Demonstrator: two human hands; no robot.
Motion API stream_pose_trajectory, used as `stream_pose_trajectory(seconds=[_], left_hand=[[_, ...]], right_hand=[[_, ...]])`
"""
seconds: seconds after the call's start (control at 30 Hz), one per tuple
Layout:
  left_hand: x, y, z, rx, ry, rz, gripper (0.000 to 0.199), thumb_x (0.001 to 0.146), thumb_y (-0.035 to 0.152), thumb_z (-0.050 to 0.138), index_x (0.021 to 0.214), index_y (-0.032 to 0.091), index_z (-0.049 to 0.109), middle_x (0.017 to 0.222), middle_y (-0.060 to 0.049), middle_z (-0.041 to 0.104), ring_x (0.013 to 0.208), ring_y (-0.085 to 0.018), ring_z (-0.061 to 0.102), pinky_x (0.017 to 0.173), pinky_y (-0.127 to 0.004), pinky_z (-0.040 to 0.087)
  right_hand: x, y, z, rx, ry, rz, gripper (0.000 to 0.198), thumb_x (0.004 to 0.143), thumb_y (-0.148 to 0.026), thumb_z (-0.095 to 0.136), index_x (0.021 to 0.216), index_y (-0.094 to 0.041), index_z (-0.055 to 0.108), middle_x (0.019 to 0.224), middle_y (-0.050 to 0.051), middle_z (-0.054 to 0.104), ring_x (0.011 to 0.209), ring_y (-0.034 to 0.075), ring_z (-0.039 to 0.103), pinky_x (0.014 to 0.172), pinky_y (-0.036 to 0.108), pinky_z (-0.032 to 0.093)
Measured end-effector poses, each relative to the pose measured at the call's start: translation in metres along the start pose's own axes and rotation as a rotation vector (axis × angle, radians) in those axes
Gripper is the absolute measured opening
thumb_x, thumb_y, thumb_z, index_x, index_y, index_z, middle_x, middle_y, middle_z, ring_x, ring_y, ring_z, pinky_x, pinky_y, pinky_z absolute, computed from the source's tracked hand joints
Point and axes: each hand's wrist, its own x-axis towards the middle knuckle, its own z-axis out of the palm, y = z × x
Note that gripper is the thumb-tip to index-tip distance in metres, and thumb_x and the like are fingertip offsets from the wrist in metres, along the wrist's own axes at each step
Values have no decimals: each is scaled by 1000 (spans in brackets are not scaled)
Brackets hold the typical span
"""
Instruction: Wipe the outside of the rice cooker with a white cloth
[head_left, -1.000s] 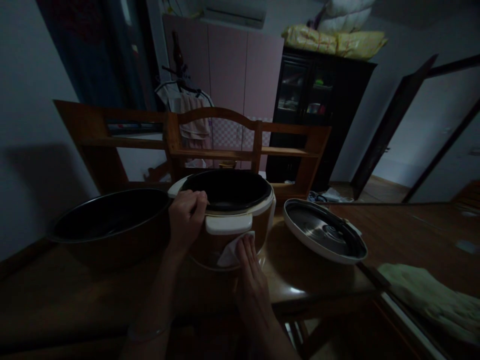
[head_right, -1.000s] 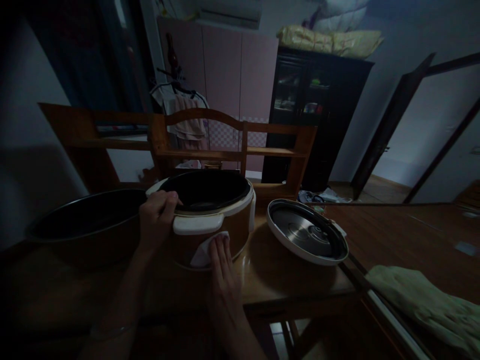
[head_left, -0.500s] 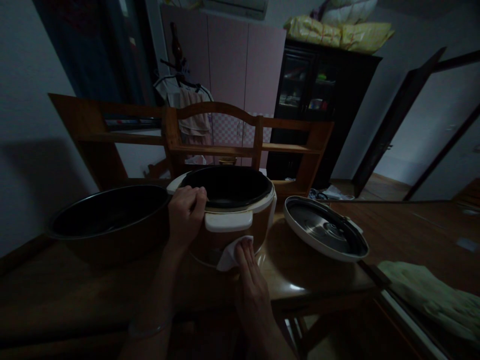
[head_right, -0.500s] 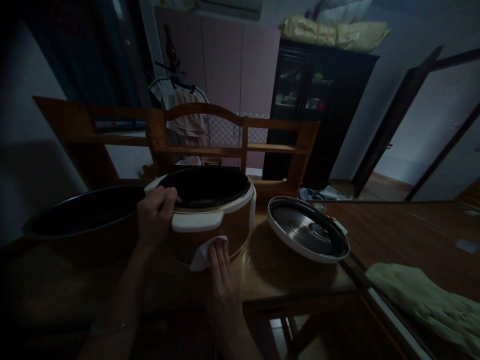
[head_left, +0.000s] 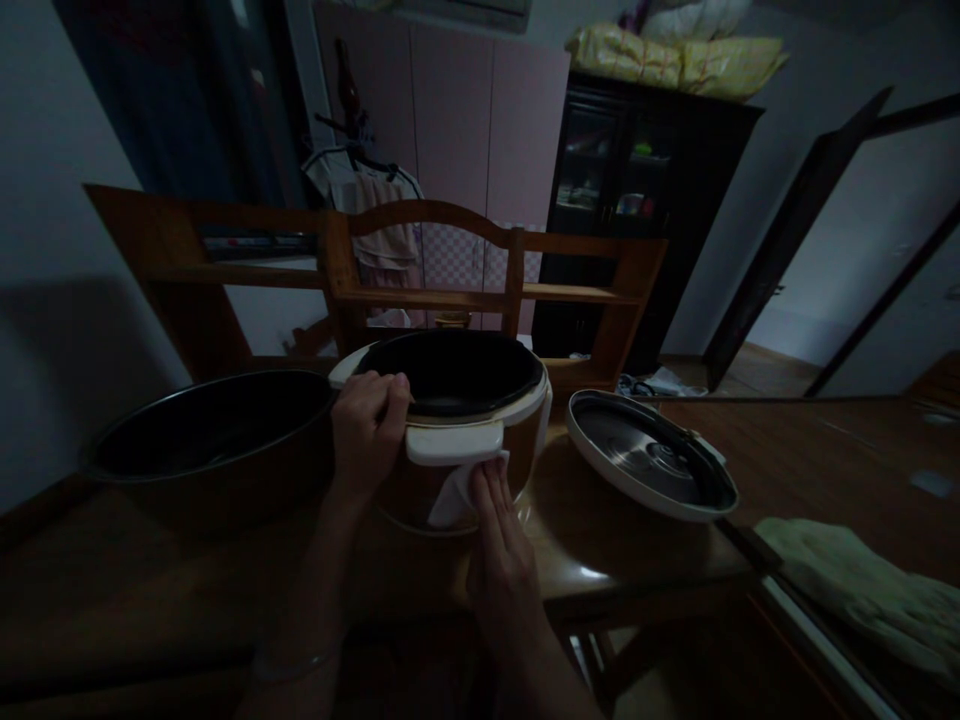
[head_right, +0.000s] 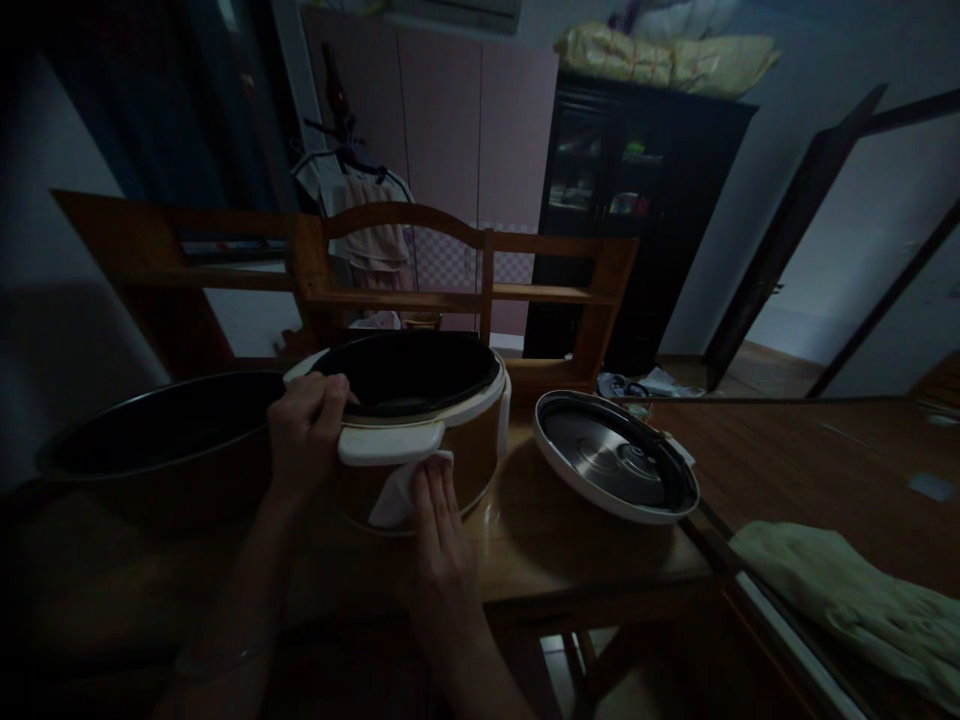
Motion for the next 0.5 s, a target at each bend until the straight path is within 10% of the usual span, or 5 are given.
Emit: stream_pose_trajectory(seconds=[0.5], left_hand=[[-2, -2, 0, 12, -16, -4, 41, 103, 40, 48, 66, 23, 59, 69, 0, 59, 74, -14, 54, 81, -38, 37]], right_hand=[[-6, 7, 6, 47, 19, -1, 85, 92, 12, 24, 172, -16, 15, 177, 9, 23, 164, 26, 23, 127, 47, 42]])
